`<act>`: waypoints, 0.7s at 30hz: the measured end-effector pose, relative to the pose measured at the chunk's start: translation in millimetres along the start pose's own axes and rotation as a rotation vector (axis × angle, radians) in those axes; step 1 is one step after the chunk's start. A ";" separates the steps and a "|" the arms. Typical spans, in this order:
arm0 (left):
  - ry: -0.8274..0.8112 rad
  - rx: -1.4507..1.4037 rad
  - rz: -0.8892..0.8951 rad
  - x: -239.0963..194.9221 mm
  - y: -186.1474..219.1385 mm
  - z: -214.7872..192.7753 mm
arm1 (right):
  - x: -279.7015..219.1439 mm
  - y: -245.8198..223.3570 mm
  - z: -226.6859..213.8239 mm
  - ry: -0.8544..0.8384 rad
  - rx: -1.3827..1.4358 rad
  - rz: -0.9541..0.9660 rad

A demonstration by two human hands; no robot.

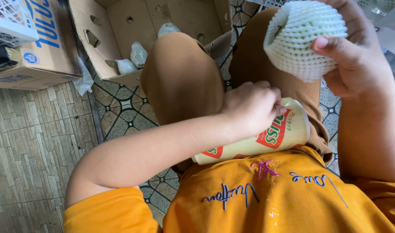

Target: The person wraps individual green fruit in white protective netting, secures the wrapping with clear tape, and places the finished items into a cardboard box.

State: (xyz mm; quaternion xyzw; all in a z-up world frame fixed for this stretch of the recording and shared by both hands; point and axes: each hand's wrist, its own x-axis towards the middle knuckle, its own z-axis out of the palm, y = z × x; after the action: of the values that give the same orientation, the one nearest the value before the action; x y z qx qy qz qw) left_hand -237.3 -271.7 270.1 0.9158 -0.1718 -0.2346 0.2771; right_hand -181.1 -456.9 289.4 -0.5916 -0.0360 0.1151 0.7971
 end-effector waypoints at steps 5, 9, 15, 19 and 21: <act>0.596 0.352 0.245 3.1 -4.6 36.5 | 6.8 6.6 7.0 -0.031 -0.075 0.044; 0.802 0.528 0.385 -9.2 -3.4 14.6 | 10.6 11.8 14.5 -0.012 -0.002 0.093; 0.061 -0.157 0.144 -15.0 1.6 -21.2 | 14.2 32.0 31.9 -0.088 0.021 0.267; -0.186 -0.323 -0.040 -15.2 -3.2 -36.6 | 14.0 39.5 37.4 -0.101 -0.023 0.299; -0.229 -0.277 -0.088 -15.7 -3.4 -44.8 | 14.2 37.8 40.3 -0.088 -0.037 0.294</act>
State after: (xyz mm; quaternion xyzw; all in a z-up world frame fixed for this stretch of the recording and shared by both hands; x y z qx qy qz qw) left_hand -226.2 -242.9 306.4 0.8428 -0.1280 -0.3705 0.3687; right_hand -180.4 -405.7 264.4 -0.5993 0.0143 0.2558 0.7584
